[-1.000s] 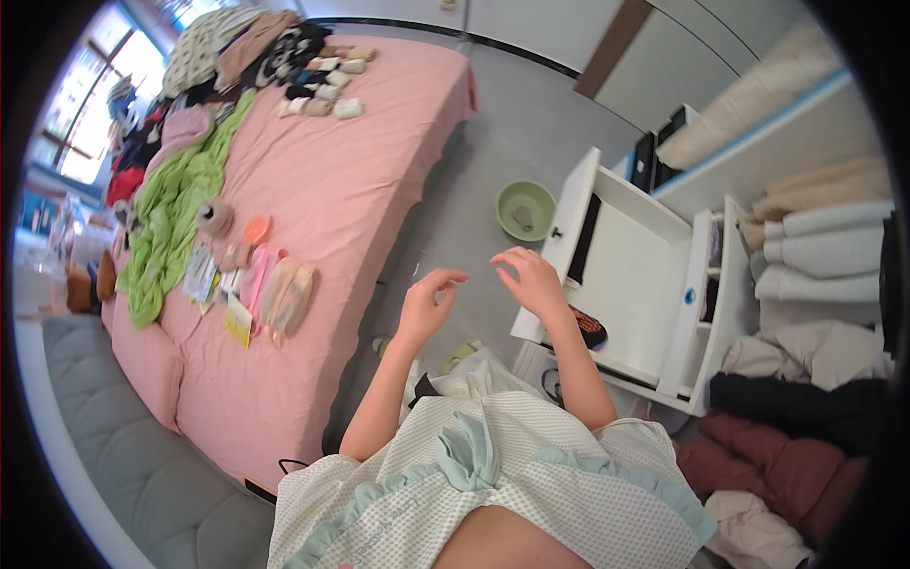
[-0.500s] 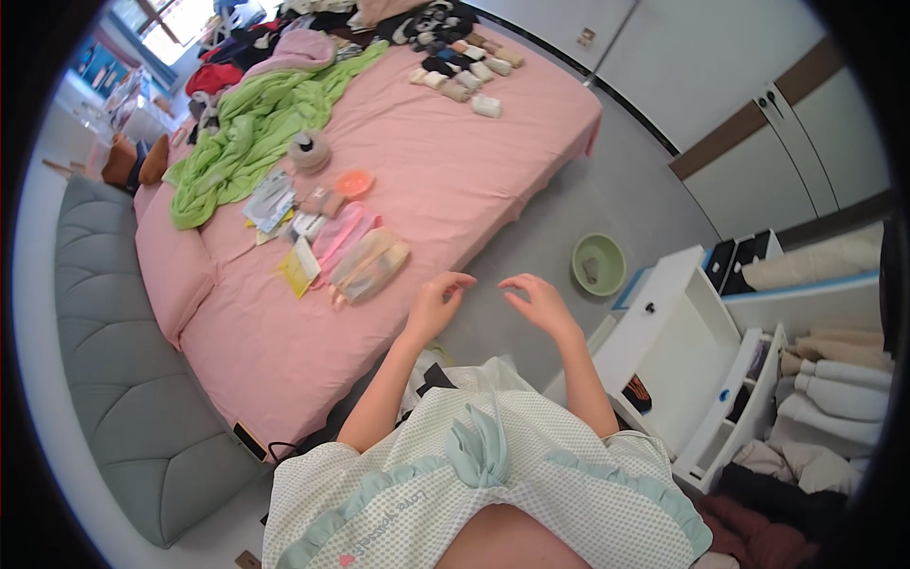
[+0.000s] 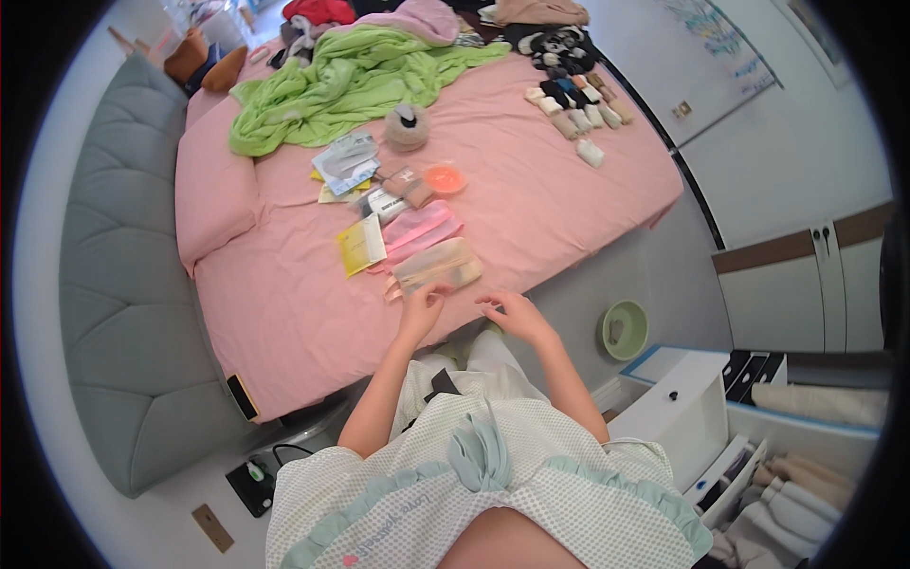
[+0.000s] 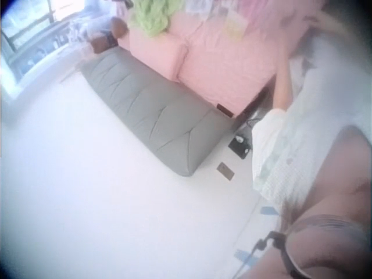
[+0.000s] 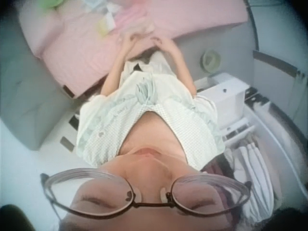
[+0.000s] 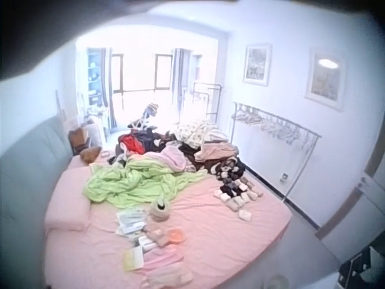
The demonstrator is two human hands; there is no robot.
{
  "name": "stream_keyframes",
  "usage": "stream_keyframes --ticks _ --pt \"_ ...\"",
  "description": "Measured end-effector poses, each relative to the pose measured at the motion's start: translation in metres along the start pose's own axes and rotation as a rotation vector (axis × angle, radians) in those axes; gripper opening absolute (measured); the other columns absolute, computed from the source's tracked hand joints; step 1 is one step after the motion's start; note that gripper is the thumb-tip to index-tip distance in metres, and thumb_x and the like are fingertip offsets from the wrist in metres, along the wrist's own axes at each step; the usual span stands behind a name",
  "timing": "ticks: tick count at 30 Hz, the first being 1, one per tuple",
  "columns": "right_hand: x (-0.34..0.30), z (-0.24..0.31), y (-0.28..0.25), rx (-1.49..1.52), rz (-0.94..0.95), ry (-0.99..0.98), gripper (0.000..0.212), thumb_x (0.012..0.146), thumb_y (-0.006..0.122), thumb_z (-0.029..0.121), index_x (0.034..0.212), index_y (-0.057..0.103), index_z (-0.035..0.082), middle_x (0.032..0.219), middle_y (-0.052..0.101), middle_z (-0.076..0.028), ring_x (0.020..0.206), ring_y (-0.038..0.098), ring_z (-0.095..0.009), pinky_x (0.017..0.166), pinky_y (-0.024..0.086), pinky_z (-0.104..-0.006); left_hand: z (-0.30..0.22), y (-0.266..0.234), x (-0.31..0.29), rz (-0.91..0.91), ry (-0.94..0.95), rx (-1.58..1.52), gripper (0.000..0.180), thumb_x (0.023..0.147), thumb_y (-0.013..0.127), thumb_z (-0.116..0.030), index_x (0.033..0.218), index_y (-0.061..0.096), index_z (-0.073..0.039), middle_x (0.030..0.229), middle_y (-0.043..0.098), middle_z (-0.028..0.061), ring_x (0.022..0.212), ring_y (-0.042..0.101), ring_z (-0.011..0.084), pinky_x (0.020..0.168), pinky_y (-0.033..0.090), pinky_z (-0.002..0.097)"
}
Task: The person opens a drawer and places several items including socks, a blue case, and yellow packages one by one into the drawer from the bed.
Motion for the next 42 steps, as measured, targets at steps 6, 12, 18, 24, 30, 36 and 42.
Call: stream_keyframes --ticks 6,12,18,24,30,36,42 --pt "0.055 -0.005 0.019 0.005 0.135 0.003 0.024 0.079 0.053 0.016 0.099 0.059 0.005 0.094 0.061 -0.009 0.083 0.057 -0.02 0.074 0.045 -0.0303 0.041 -0.029 0.0 -0.143 -0.078 -0.055 0.025 0.074 0.05 0.0 0.097 0.059 -0.003 0.091 0.063 0.0075 0.081 0.059 0.0151 0.071 0.046 0.0256" --pt "0.114 -0.007 0.052 0.044 0.343 -0.097 0.023 0.079 0.052 0.015 0.098 0.059 0.004 0.092 0.062 -0.008 0.081 0.058 -0.019 0.073 0.046 -0.0299 0.095 -0.051 0.01 -0.302 -0.2 -0.143 0.024 0.074 0.05 0.0 0.096 0.059 -0.002 0.088 0.062 0.0078 0.081 0.059 0.016 0.071 0.046 0.026" --pt "0.177 -0.009 0.074 0.015 0.48 -0.161 0.025 0.077 0.053 0.014 0.099 0.059 0.004 0.091 0.062 -0.009 0.08 0.059 -0.019 0.073 0.046 -0.0296 0.14 -0.06 0.036 -0.465 -0.297 -0.246 0.026 0.073 0.049 0.002 0.097 0.058 -0.002 0.091 0.06 0.0087 0.078 0.058 0.0162 0.07 0.046 0.0266" --pt "0.227 -0.031 0.105 0.025 0.56 -0.13 0.025 0.077 0.053 0.012 0.099 0.058 0.003 0.088 0.06 -0.01 0.077 0.058 -0.018 0.072 0.046 -0.0286 0.189 -0.073 0.056 -0.631 -0.426 -0.36 0.029 0.074 0.052 -0.004 0.103 0.055 -0.002 0.1 0.056 0.0101 0.087 0.054 0.0191 0.073 0.045 0.0289" --pt "0.266 -0.063 0.159 0.107 0.508 0.038 0.032 0.076 0.054 0.01 0.107 0.052 0.004 0.089 0.059 -0.01 0.08 0.058 -0.018 0.071 0.047 -0.0292 0.261 -0.105 0.045 -0.818 -0.576 -0.236 0.038 0.075 0.056 -0.012 0.111 0.049 -0.003 0.109 0.051 0.0138 0.094 0.05 0.0237 0.079 0.042 0.0324" --pt "0.295 -0.055 0.195 0.218 0.308 0.093 0.045 0.076 0.055 0.012 0.117 0.041 0.0 0.086 0.059 -0.014 0.08 0.06 -0.021 0.067 0.047 -0.0305 0.305 -0.148 0.052 -0.877 -0.552 -0.168 0.041 0.077 0.056 -0.015 0.113 0.046 -0.001 0.11 0.05 0.0151 0.096 0.049 0.0242 0.081 0.04 0.0326" --pt "0.3 -0.054 0.22 0.303 0.185 0.131 0.053 0.075 0.053 0.001 0.123 0.031 0.001 0.103 0.052 -0.015 0.09 0.056 -0.022 0.075 0.047 -0.0305 0.327 -0.171 0.073 -0.734 -0.697 -0.239 0.046 0.078 0.055 -0.02 0.117 0.042 0.0 0.111 0.049 0.0134 0.093 0.05 0.021 0.077 0.042 0.0301"
Point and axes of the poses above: each hand's wrist, its own x-axis towards the middle knuckle, its own y-axis out of the palm, z = x × y, the point moved 7 cm from there along x, towards the middle knuckle
